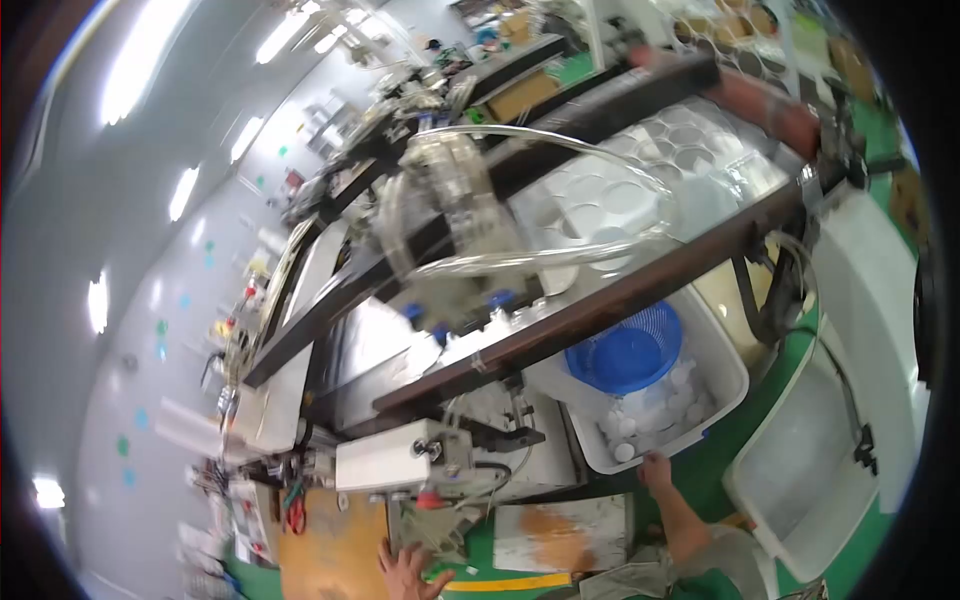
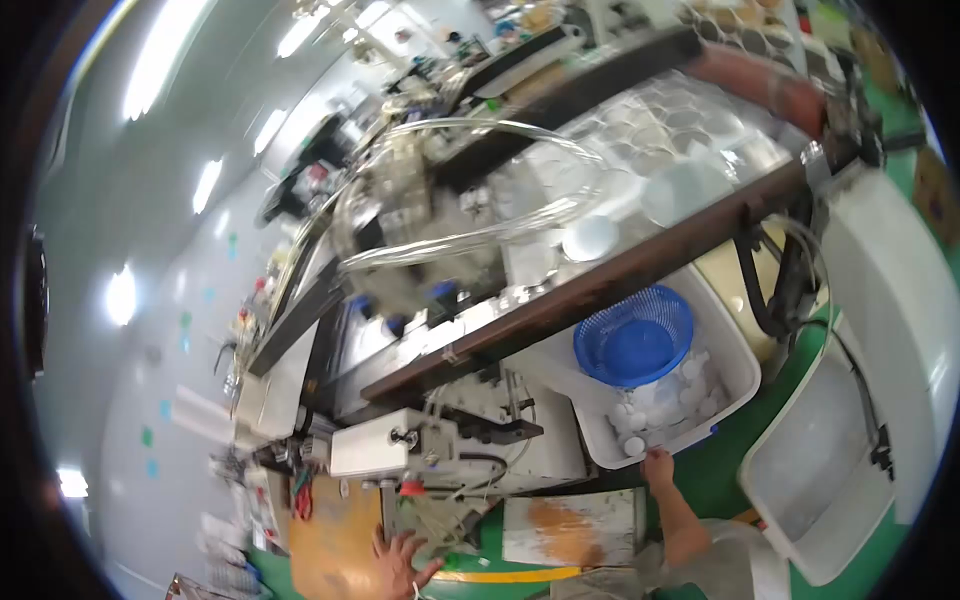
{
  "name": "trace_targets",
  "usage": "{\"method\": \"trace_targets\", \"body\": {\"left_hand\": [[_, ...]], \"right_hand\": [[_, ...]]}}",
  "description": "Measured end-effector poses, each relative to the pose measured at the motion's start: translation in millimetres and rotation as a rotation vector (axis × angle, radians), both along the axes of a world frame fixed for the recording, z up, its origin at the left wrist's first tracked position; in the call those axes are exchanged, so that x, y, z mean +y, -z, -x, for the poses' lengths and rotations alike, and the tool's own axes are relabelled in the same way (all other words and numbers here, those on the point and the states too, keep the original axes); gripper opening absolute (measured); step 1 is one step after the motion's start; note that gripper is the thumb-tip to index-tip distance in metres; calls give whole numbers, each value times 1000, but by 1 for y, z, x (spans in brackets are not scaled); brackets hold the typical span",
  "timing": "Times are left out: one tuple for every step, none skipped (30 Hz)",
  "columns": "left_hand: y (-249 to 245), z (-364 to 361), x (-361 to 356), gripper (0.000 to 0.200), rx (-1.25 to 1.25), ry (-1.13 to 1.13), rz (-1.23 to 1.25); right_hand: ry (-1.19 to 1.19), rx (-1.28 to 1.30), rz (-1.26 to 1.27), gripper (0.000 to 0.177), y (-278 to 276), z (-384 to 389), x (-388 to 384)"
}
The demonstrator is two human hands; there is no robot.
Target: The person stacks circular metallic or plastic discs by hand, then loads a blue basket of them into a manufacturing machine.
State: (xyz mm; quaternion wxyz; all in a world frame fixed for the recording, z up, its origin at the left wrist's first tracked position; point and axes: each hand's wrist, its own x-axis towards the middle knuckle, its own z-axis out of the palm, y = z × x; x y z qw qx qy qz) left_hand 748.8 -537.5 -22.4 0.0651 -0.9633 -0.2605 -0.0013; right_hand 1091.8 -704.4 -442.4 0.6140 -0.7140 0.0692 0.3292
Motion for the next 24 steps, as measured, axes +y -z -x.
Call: {"method": "trace_targets", "body": {"left_hand": [[-8, -12, -9, 30, -86, -22, -60], [-11, -5, -10, 30, -127, -58, -36], [-9, 3, -5, 26, -230, -63, -16], [-6, 10, 2, 22, -331, -66, 0], [-1, 19, 11, 22, -361, -93, 22], [7, 29, 20, 23, -447, -129, 118], [10, 36, 23, 25, -530, -163, 213], [5, 41, 22, 25, -641, -204, 316], [-1, 43, 25, 25, -748, -241, 414], [-2, 49, 33, 28, -797, -227, 397], [-13, 49, 37, 28, -812, -236, 409], [-32, 46, 41, 30, -906, -203, 455], [-51, 42, 48, 32, -1001, -169, 498], [-68, 36, 56, 33, -1029, -88, 473], [-86, 28, 65, 34, -1053, -7, 446], [-103, 19, 74, 33, -1038, 60, 394], [-119, 7, 84, 33, -1021, 131, 341], [-132, -7, 93, 34, -1030, 169, 429], [-145, -23, 101, 35, -1039, 216, 514], [-150, -41, 113, 36, -991, 230, 491], [-146, -59, 130, 36, -943, 246, 469], [-135, -80, 151, 37, -924, 295, 387], [-117, -102, 172, 37, -902, 346, 307], [-96, -118, 190, 41, -876, 304, 244]], "right_hand": [[-9, -7, -21, 13, -11, 16, -9], [-25, -17, -39, 12, -13, 36, -25], [-177, 33, -45, 16, -14, 48, -38], [-278, 82, -15, 19, -47, 61, -52], [-296, 186, -31, 19, -91, 74, -55], [-423, 264, -37, 20, -137, 83, -58], [-506, 245, -44, 20, -158, 92, -53], [-590, 228, -50, 20, -177, 101, -49], [-685, 195, -72, 23, -206, 106, -41], [-758, 158, -47, 28, -227, 110, -30], [-865, -5, -136, 29, -254, 114, -16], [-969, -167, -228, 31, -286, 118, -1], [-1002, -263, -267, 31, -325, 123, 14], [-1036, -356, -306, 31, -366, 129, 28], [-1025, -351, -371, 30, -402, 137, 42], [-1011, -440, -479, 26, -423, 141, 56], [-1002, -720, -501, 26, -449, 145, 68], [-976, -1008, -520, 25, -474, 149, 81], [-936, -1218, -530, 25, -494, 152, 100], [-884, -1431, -535, 26, -510, 158, 117], [-863, -1512, -498, 37, -507, 159, 138], [-848, -1621, -352, 47, -508, 165, 152], [-826, -1721, -198, 57, -508, 169, 164], [-811, -1733, -172, 57, -502, 171, 171]]}}
